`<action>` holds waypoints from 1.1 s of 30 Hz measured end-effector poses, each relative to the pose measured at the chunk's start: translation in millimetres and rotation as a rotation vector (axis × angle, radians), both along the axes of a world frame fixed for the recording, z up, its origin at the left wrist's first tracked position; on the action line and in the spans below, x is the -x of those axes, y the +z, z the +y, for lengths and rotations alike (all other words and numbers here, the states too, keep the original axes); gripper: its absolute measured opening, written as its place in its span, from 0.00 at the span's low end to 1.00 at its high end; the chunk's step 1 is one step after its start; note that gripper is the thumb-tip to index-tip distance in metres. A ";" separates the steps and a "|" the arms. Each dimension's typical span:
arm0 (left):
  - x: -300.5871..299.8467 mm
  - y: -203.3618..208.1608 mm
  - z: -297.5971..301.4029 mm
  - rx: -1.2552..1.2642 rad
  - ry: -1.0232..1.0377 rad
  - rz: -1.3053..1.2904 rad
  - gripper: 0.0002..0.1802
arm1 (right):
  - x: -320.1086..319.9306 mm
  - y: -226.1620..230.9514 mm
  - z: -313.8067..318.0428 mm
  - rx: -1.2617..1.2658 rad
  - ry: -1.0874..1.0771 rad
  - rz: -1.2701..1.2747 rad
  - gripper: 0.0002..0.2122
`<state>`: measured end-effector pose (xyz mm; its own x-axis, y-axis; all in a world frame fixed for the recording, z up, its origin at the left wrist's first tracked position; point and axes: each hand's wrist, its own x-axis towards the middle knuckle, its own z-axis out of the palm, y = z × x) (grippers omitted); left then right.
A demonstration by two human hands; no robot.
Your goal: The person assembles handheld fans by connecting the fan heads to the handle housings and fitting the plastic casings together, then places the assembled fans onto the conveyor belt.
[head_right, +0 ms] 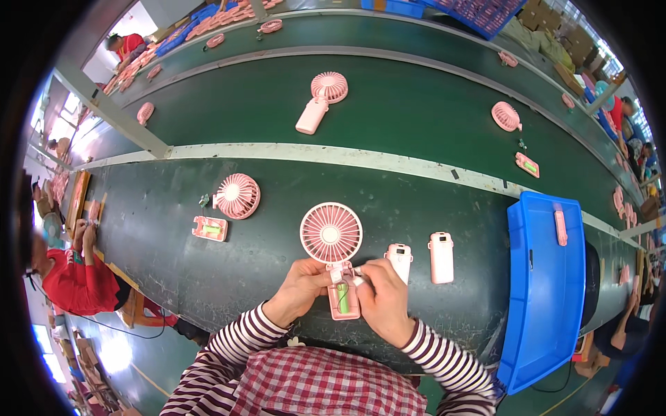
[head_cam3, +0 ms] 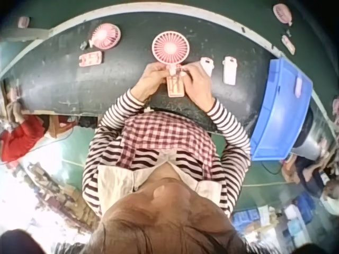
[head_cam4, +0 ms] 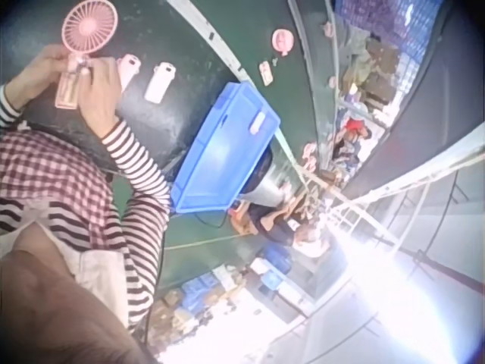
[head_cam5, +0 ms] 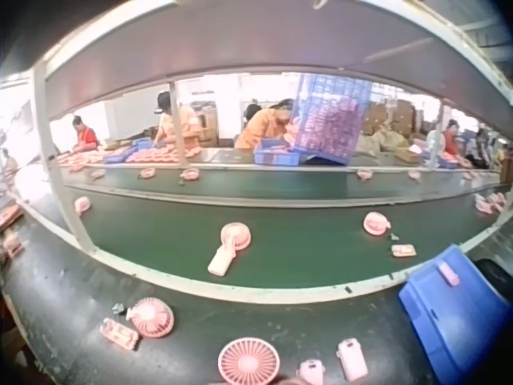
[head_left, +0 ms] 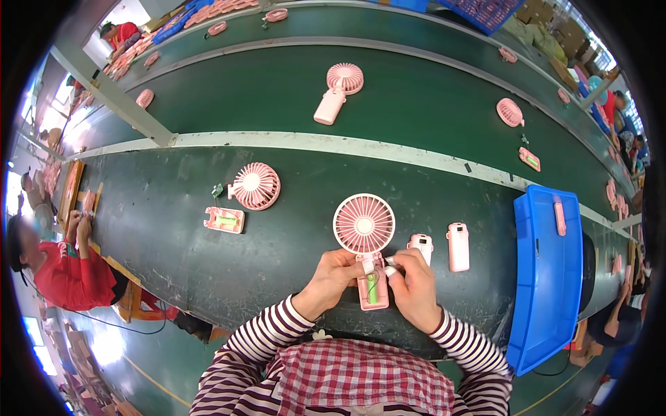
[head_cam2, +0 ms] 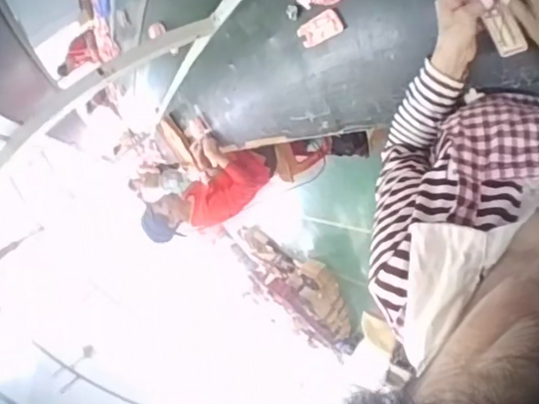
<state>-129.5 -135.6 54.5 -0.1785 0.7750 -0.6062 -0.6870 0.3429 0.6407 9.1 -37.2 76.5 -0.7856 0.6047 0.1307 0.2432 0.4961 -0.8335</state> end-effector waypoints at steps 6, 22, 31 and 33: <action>1.5 2.0 1.1 -0.073 0.104 0.059 0.11 | 6.2 -9.9 -22.1 -0.120 -0.205 0.119 0.14; -8.3 5.3 2.2 -0.240 0.294 0.284 0.08 | 29.3 -21.5 -25.6 -0.174 -0.288 0.129 0.08; -8.3 5.2 -0.8 -0.328 0.281 0.571 0.07 | 34.2 -21.1 -20.0 0.530 -0.379 0.121 0.15; -6.5 5.9 -3.9 -0.301 0.249 0.506 0.08 | 35.2 -25.4 -20.8 0.605 -0.297 0.128 0.15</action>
